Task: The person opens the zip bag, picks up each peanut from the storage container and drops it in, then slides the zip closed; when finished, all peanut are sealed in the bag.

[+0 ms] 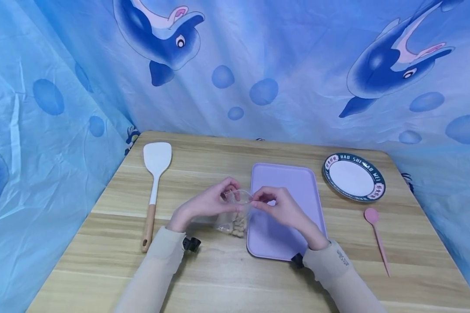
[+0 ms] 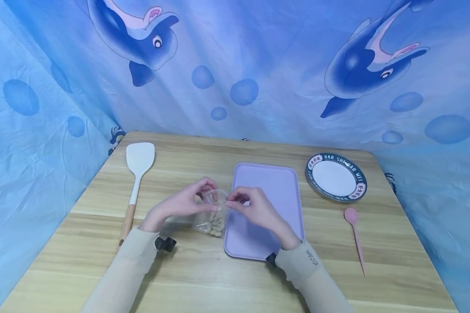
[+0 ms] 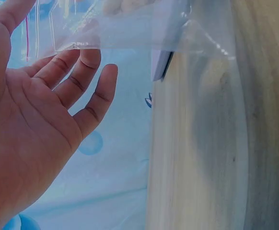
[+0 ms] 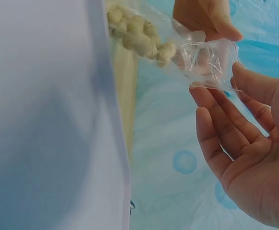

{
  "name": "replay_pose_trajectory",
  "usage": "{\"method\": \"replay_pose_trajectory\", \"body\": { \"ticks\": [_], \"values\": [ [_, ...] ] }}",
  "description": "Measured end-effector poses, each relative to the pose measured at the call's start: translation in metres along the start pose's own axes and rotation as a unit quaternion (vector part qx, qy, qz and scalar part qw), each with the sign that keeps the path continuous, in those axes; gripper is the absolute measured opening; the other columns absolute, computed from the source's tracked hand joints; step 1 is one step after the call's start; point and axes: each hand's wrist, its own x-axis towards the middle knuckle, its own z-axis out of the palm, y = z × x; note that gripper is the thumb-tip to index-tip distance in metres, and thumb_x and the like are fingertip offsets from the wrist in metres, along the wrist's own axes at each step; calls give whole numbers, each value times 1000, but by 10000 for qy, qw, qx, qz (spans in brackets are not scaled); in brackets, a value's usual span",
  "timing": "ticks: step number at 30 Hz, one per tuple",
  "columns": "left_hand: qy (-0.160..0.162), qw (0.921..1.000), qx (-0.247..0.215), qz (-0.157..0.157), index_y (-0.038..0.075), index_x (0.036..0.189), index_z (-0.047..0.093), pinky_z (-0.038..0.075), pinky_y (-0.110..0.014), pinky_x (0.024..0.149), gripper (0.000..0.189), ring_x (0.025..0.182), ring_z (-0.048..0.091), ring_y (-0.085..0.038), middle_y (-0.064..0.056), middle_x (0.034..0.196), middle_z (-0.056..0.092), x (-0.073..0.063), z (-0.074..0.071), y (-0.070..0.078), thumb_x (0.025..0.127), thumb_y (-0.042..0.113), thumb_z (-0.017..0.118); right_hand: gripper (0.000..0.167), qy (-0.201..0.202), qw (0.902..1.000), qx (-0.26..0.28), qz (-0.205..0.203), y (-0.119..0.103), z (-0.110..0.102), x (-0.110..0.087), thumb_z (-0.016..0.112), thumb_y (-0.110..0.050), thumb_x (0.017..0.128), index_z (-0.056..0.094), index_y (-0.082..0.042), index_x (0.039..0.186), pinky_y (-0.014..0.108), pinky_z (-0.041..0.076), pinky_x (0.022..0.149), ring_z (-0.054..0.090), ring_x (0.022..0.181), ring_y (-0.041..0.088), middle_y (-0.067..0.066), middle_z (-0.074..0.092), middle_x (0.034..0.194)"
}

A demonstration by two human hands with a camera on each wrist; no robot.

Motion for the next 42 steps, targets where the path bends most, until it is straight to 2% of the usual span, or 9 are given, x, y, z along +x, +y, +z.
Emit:
{"method": "replay_pose_trajectory", "body": {
  "ticks": [5,8,15,19,23,26,30,36,42],
  "values": [
    [123,9998,152,9,9,125,60,52,-40,91,43,104,61,-18,-9,114,66,-1,-4,1,89,26,76,4,130,9997,197,74,-1,-1,6,71,4,88,72,1,91,33,57,77,68,81,20,9,71,85],
    [180,9996,213,57,8,120,65,51,-39,91,33,102,63,-16,-4,109,69,-1,-7,3,93,25,72,2,165,9988,410,187,0,-2,9,71,0,90,72,1,91,30,57,77,68,82,18,7,72,86],
    [138,9997,-133,118,5,111,69,55,-40,81,19,87,68,-21,0,93,72,-2,-12,5,97,16,65,9,245,9916,1160,520,2,-3,12,71,-4,91,69,4,94,27,57,73,69,84,42,13,72,87],
    [144,9983,-528,-182,0,113,69,56,-51,83,21,87,69,-31,-6,94,74,-4,-16,5,99,14,62,8,410,9889,1248,689,3,-3,13,71,-1,90,68,6,94,29,58,74,71,80,30,16,72,85],
    [194,9977,-587,-285,1,110,70,53,-59,84,18,84,70,-28,-4,89,74,-6,-20,7,100,13,59,8,542,9871,1314,739,4,-4,14,70,3,89,68,9,94,41,60,74,70,73,20,19,71,84],
    [201,9985,-479,-184,2,106,68,53,-56,85,16,80,70,-25,-3,87,74,-5,-20,9,101,13,58,8,604,9859,1333,817,5,-6,14,69,3,90,67,9,94,46,60,74,69,71,17,18,71,83],
    [210,9983,-549,-39,0,103,64,55,-44,89,16,76,72,-28,-8,88,74,-4,-18,10,103,12,55,9,728,9838,1303,989,7,-7,15,70,2,90,67,10,94,41,60,73,68,71,15,16,71,82],
    [340,9963,-747,-241,-1,106,62,60,-39,74,16,71,71,-26,-11,90,71,-2,-13,12,103,12,53,12,967,9793,1420,1070,7,-3,16,71,2,89,67,10,97,36,60,70,67,70,12,19,72,84],
    [412,9957,-774,-287,5,112,64,59,-39,59,19,64,67,-26,-11,102,68,0,-8,14,98,17,64,22,916,9760,1726,957,4,2,16,71,5,88,63,11,108,35,60,69,69,70,12,21,72,85]
  ]
}}
